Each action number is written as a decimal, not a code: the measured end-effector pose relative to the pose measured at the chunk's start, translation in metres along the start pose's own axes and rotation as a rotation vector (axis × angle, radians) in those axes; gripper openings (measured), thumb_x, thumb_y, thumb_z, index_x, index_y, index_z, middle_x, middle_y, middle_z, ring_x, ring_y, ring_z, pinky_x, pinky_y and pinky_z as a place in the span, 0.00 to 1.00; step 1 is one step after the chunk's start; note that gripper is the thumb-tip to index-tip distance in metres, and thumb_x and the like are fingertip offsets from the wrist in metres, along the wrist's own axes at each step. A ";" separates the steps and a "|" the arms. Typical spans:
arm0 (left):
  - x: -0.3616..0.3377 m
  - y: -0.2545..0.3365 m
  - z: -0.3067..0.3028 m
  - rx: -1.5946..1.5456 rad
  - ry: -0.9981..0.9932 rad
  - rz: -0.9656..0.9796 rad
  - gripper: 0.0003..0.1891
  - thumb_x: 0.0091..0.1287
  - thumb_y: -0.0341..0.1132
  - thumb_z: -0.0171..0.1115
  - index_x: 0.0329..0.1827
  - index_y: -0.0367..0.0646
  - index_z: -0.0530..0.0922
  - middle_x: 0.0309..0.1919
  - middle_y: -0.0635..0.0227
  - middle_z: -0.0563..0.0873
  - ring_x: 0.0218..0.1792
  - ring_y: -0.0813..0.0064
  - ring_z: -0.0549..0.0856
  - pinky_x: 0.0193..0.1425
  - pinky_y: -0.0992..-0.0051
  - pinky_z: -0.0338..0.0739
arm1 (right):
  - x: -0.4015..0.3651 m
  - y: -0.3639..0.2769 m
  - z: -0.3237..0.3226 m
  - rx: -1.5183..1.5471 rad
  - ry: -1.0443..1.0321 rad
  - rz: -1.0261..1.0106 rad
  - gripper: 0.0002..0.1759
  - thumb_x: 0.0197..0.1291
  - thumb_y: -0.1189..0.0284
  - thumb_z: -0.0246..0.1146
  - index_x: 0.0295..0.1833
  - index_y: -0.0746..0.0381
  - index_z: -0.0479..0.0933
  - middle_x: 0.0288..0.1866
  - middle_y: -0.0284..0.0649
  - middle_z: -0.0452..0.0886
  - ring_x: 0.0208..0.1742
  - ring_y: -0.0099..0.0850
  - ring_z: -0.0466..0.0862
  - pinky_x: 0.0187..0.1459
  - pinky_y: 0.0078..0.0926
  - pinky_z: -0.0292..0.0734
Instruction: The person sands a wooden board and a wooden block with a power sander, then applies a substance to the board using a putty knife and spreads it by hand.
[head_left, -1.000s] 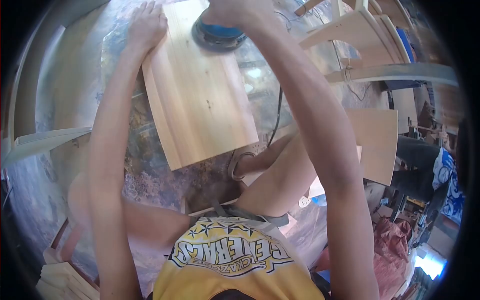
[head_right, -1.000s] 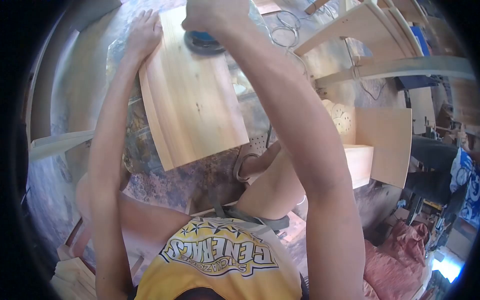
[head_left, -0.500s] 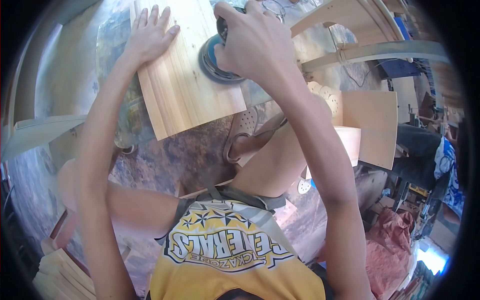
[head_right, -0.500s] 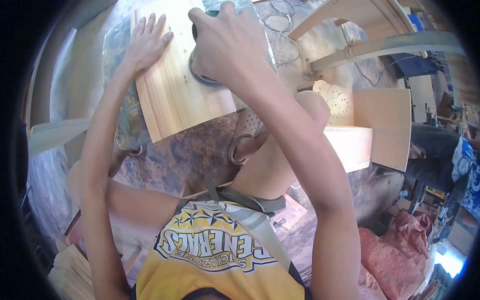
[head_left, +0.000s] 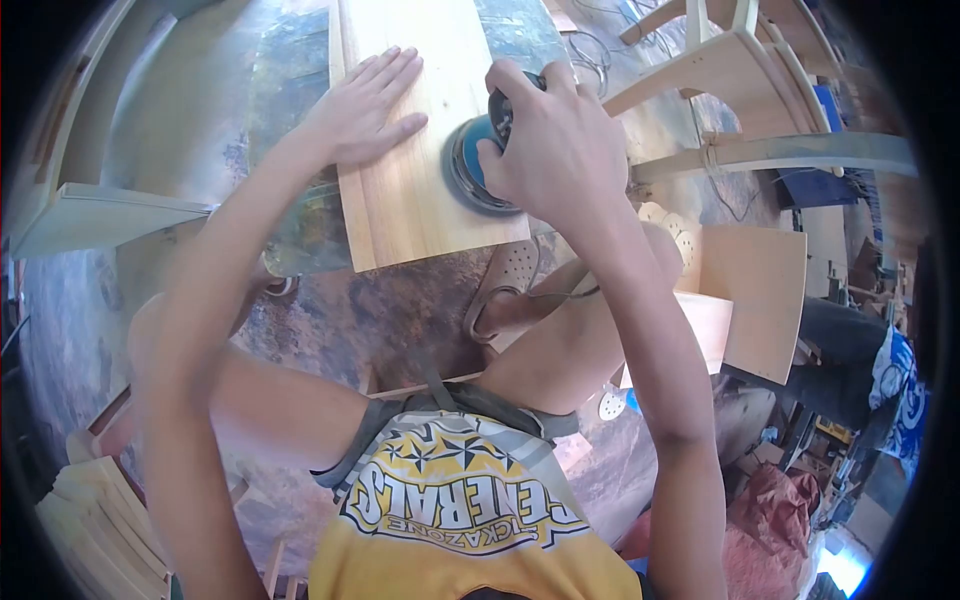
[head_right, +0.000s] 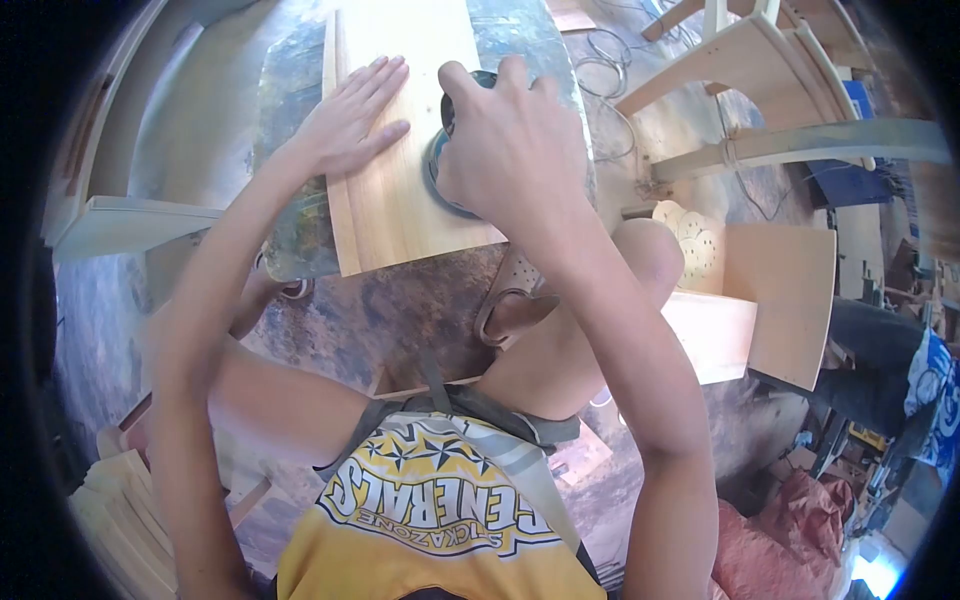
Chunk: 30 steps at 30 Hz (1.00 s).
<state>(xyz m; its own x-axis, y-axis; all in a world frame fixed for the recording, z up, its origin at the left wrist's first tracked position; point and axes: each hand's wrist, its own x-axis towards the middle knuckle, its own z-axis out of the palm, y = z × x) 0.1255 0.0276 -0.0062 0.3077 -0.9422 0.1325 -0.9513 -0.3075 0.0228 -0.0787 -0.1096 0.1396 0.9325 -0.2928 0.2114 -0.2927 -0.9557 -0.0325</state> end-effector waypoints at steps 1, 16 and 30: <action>0.006 -0.005 0.002 -0.022 0.021 -0.042 0.41 0.82 0.62 0.38 0.87 0.39 0.51 0.86 0.53 0.53 0.87 0.56 0.50 0.90 0.58 0.43 | -0.002 -0.003 -0.001 0.008 -0.031 0.027 0.24 0.52 0.63 0.73 0.57 0.50 0.79 0.49 0.51 0.81 0.51 0.54 0.86 0.44 0.48 0.84; 0.016 -0.017 -0.006 0.051 -0.083 0.010 0.38 0.81 0.65 0.34 0.88 0.55 0.53 0.87 0.52 0.48 0.87 0.49 0.44 0.90 0.53 0.39 | -0.022 0.001 -0.013 0.061 -0.092 0.068 0.22 0.52 0.67 0.71 0.55 0.52 0.78 0.48 0.53 0.78 0.46 0.56 0.85 0.41 0.51 0.84; -0.057 0.112 -0.028 -0.314 -0.087 0.314 0.51 0.74 0.66 0.46 0.81 0.24 0.55 0.83 0.35 0.55 0.85 0.42 0.50 0.89 0.51 0.40 | 0.154 0.038 0.029 -0.038 -0.005 0.069 0.26 0.52 0.62 0.68 0.59 0.54 0.80 0.53 0.60 0.85 0.51 0.57 0.88 0.52 0.51 0.84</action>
<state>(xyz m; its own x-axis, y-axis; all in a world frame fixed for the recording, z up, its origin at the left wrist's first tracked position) 0.0012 0.0507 0.0166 -0.0090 -0.9952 0.0978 -0.9544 0.0377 0.2960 0.0597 -0.1919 0.1421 0.9110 -0.3579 0.2049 -0.3638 -0.9314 -0.0091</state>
